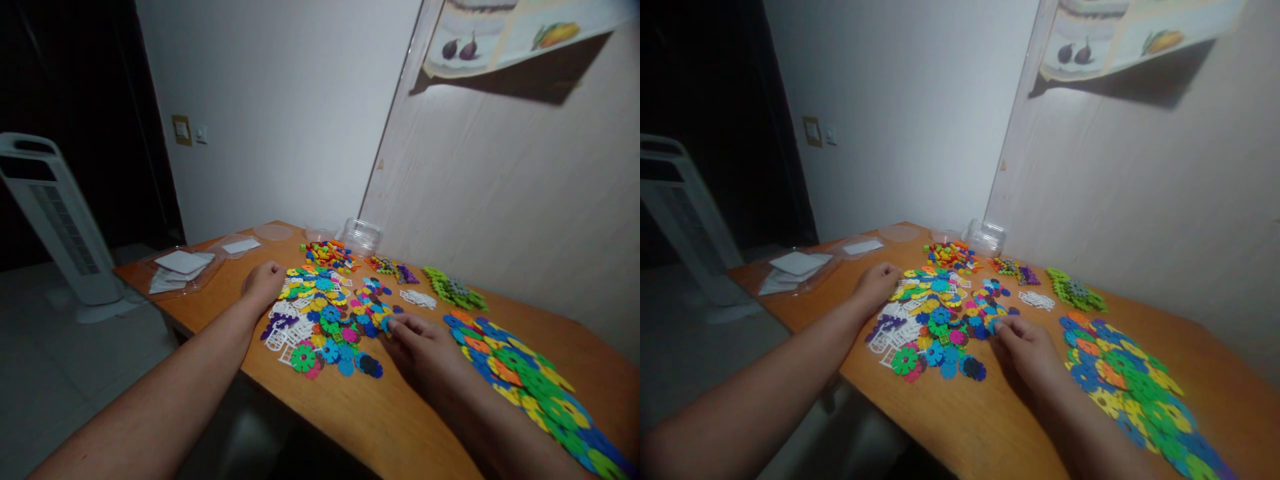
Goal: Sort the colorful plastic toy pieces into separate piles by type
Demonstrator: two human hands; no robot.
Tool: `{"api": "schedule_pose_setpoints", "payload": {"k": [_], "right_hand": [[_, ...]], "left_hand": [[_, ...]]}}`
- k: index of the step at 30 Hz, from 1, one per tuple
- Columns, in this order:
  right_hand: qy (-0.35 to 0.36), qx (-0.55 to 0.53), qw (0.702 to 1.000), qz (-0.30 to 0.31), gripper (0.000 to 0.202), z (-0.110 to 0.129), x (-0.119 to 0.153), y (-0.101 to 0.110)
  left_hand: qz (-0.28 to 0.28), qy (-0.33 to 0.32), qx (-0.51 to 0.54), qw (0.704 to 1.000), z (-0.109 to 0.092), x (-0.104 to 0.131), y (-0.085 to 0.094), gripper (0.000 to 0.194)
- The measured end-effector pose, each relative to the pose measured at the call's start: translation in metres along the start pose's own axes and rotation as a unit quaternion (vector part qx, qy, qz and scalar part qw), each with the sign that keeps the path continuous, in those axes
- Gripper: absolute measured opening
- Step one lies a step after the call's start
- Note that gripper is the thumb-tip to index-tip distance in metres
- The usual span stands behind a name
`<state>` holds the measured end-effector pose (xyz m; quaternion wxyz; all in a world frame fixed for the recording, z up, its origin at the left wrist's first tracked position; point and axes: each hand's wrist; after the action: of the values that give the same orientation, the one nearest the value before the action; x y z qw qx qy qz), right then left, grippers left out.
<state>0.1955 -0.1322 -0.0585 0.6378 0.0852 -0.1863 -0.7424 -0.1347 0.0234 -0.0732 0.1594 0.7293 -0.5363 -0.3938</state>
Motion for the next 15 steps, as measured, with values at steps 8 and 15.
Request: {"api": "schedule_pose_setpoints", "payload": {"k": [8, 15], "right_hand": [[0.052, 0.15, 0.984, 0.078, 0.028, 0.008, 0.02, -0.008], [0.024, 0.178, 0.975, 0.129, 0.025, 0.007, 0.027, -0.016]], "left_hand": [[0.002, -0.002, -0.002, 1.0, 0.001, 0.0, 0.0, 0.025], [0.004, 0.001, -0.018, 1.0, -0.004, 0.001, 0.003, 0.026]]}}
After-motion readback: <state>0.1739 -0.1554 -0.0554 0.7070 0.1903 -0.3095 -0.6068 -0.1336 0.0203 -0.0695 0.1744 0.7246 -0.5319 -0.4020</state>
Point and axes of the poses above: each hand's wrist, its own x-axis away from the middle knuckle, its own y-axis out of the back of the hand, z = x × y, and after that the axes turned 11 degrees about -y, right-handed
